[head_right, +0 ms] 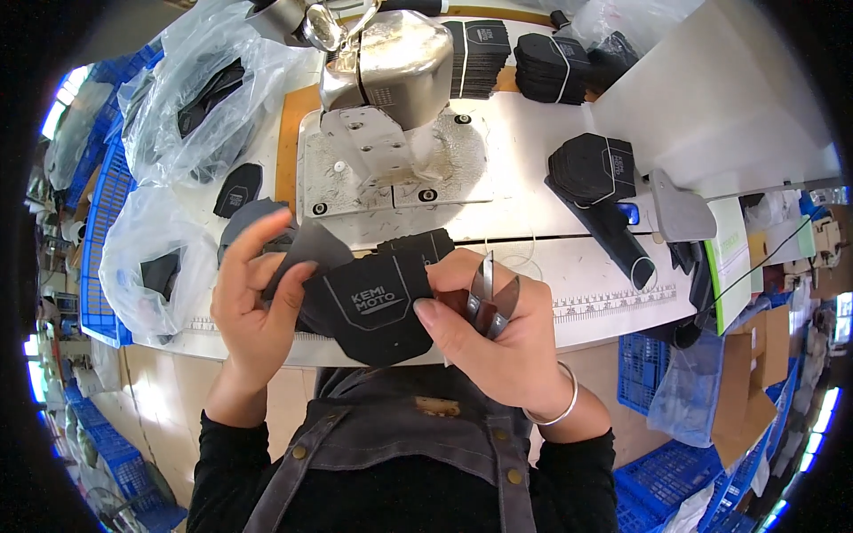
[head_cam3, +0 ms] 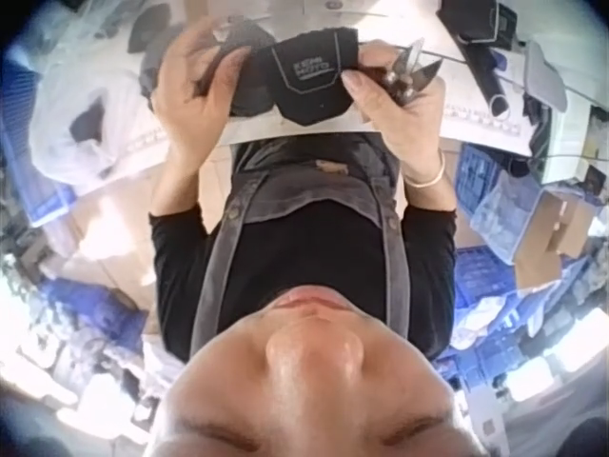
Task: Stitching a brand label onto a piece of footwear using an industrial sewing machine.
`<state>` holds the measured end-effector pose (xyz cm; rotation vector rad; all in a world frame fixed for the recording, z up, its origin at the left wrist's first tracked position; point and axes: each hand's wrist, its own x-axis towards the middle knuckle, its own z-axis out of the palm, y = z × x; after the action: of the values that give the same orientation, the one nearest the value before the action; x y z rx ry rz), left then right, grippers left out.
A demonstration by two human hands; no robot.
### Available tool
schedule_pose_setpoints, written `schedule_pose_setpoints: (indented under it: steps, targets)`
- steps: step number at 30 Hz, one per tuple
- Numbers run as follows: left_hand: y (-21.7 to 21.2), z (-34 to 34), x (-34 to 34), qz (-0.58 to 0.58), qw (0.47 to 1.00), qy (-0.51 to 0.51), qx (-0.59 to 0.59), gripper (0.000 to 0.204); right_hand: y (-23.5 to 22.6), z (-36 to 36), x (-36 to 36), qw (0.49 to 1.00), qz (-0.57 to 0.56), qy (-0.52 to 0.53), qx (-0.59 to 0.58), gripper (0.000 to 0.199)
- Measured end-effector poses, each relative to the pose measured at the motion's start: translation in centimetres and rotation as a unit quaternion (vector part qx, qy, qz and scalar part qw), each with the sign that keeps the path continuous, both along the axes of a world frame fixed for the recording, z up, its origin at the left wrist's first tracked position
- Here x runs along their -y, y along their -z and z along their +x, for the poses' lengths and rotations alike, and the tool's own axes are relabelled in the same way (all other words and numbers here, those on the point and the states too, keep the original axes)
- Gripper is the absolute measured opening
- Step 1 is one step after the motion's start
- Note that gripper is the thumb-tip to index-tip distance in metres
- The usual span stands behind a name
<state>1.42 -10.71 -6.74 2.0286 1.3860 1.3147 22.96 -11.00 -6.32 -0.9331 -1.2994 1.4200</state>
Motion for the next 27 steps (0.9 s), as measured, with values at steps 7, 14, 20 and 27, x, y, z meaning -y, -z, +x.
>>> schedule_pose_setpoints:
  steps: [7, 14, 20, 27]
  targets:
    - [-1.3, 1.0, 0.1, -0.128, 0.956, 0.137, 0.224, 0.031, -1.1, -0.5, 0.1, 0.999, -0.005, -0.033, -0.01, 0.01]
    - [-2.1, 1.4, 0.1, -0.136, 0.965, 0.179, 0.133, 0.023, -0.9, -0.9, 0.1, 0.999, -0.03, 0.004, -0.038, 0.013]
    - [-2.3, 1.9, 0.3, -0.198, 0.914, 0.215, 0.282, 0.024, 0.5, -0.7, -0.1, 0.996, 0.085, 0.008, 0.026, 0.017]
    - [-3.5, 2.0, 0.7, -0.165, 0.972, 0.157, 0.06, 0.018, 0.3, -0.5, -0.2, 0.986, 0.159, -0.014, 0.055, 0.017]
